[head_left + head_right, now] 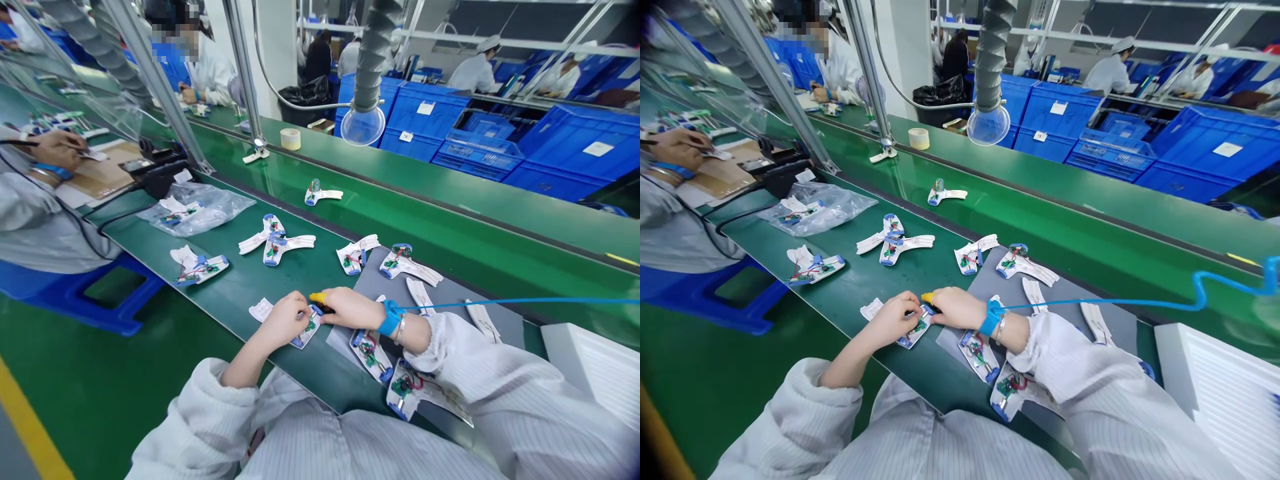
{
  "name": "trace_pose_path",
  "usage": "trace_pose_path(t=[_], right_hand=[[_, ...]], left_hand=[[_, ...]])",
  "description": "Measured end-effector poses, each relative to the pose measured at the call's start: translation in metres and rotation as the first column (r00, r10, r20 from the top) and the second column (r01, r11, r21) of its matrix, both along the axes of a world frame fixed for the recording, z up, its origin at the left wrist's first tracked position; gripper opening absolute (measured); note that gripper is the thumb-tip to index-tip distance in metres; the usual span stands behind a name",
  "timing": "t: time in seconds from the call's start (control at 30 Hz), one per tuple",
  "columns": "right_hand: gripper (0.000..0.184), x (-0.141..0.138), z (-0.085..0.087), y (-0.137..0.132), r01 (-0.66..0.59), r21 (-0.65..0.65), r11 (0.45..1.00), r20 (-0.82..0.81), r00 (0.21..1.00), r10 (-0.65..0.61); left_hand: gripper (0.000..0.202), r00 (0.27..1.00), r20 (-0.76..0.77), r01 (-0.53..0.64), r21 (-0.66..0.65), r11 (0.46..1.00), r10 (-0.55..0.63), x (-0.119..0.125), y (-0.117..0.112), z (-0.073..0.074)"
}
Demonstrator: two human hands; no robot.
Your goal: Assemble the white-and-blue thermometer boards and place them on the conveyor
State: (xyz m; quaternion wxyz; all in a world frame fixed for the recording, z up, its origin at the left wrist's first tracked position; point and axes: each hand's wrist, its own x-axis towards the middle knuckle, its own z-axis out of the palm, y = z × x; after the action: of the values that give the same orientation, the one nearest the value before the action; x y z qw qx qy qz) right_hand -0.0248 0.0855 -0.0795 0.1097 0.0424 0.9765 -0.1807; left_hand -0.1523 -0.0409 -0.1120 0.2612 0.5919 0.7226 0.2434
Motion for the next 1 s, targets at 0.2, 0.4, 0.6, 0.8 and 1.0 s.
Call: trace_pose_path(t=[0.2,0.4,0.6,0.8,1.0], right_hand=[[0.030,0.002,-0.005,0.000,-0.005,-0.025,1.000,0.017,1.000,0.006],[0.029,0.004,-0.008,0.000,0.011,-0.044,0.999,0.016,1.000,-0.011],[0.026,0.003,-0.006,0.000,-0.001,-0.039,0.999,0.022,1.000,0.002],[0.024,0.004,-0.005,-0.002,-0.007,-0.028,1.000,0.025,1.000,0.008],[0.022,0.006,-0.008,-0.001,-0.013,-0.015,1.000,0.004,1.000,0.013]], left_hand=[[0.014,1.000,0.019,-0.005,0.009,1.000,0.005,-0.003,0.000,-0.003],[0.014,1.000,0.005,0.001,-0.011,1.000,-0.001,-0.004,0.001,-0.001],[0.021,0.993,-0.056,0.098,-0.077,0.992,-0.103,-0.007,0.006,0.004],[0.021,0.960,-0.182,0.191,-0.134,0.973,-0.213,-0.010,0.013,0.009],[0.024,0.929,-0.266,0.225,-0.143,0.964,-0.256,-0.008,0.014,0.014]])
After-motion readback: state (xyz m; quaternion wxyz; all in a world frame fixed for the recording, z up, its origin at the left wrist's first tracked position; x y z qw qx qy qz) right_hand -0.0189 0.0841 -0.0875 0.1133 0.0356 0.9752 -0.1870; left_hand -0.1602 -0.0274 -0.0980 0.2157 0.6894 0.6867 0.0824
